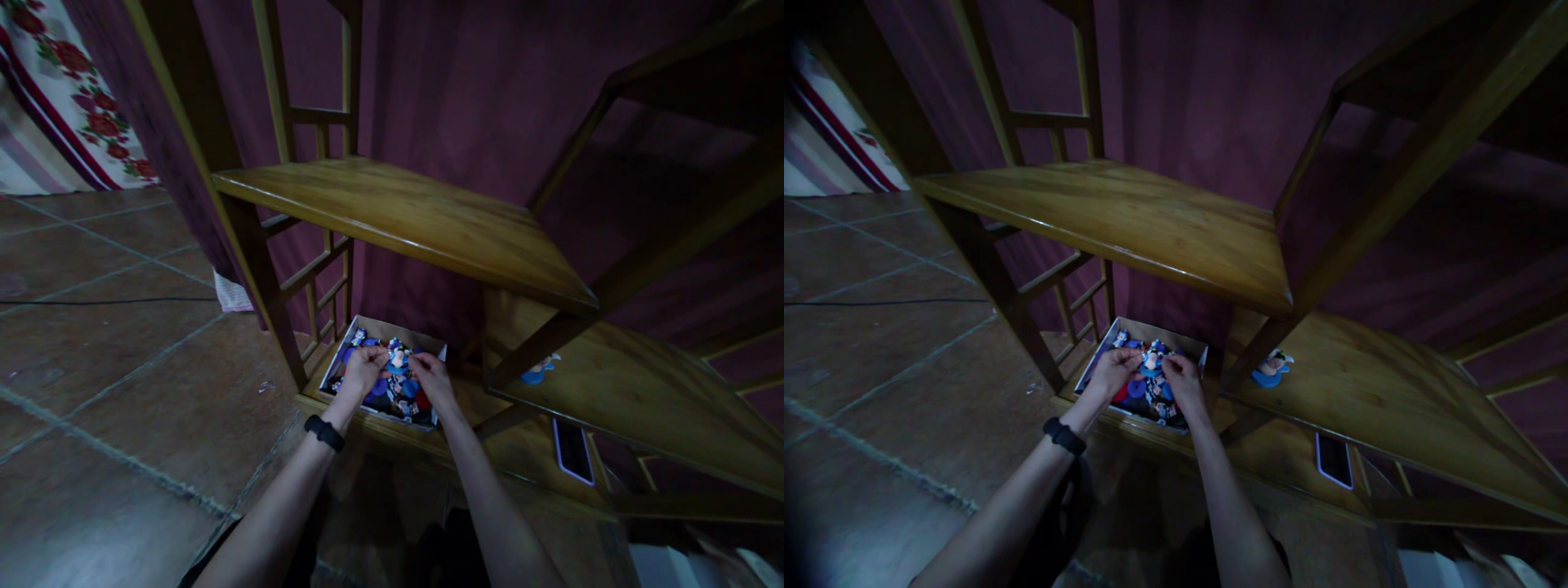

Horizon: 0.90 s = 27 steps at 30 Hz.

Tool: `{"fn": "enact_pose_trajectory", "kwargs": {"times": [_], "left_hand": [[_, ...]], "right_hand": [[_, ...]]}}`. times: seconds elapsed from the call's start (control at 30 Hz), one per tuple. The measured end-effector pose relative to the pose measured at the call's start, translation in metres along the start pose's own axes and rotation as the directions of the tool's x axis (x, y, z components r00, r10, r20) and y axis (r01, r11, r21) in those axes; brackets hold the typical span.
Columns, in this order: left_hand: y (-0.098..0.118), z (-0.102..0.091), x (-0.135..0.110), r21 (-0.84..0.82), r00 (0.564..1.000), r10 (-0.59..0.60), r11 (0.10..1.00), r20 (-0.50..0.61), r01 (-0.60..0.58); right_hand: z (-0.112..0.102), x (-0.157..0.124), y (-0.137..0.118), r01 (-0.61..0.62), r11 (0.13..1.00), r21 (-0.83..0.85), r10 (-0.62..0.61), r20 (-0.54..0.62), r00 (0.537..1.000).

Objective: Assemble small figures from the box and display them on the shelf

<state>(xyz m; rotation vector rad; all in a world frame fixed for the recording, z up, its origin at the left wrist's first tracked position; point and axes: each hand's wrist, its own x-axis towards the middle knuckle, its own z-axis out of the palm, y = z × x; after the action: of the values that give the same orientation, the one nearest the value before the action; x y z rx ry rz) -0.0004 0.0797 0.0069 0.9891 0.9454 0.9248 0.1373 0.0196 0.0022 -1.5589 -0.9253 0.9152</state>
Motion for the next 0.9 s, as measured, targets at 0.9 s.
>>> {"fn": "enact_pose_trajectory", "kwargs": {"times": [0.9], "left_hand": [[0.006,-0.005,-0.008,-0.123,0.993,-0.112,0.986,0.044,0.116]], "right_hand": [[0.000,0.005,0.010,0.063,0.992,-0.107,-0.060,0.039,0.997]]}}
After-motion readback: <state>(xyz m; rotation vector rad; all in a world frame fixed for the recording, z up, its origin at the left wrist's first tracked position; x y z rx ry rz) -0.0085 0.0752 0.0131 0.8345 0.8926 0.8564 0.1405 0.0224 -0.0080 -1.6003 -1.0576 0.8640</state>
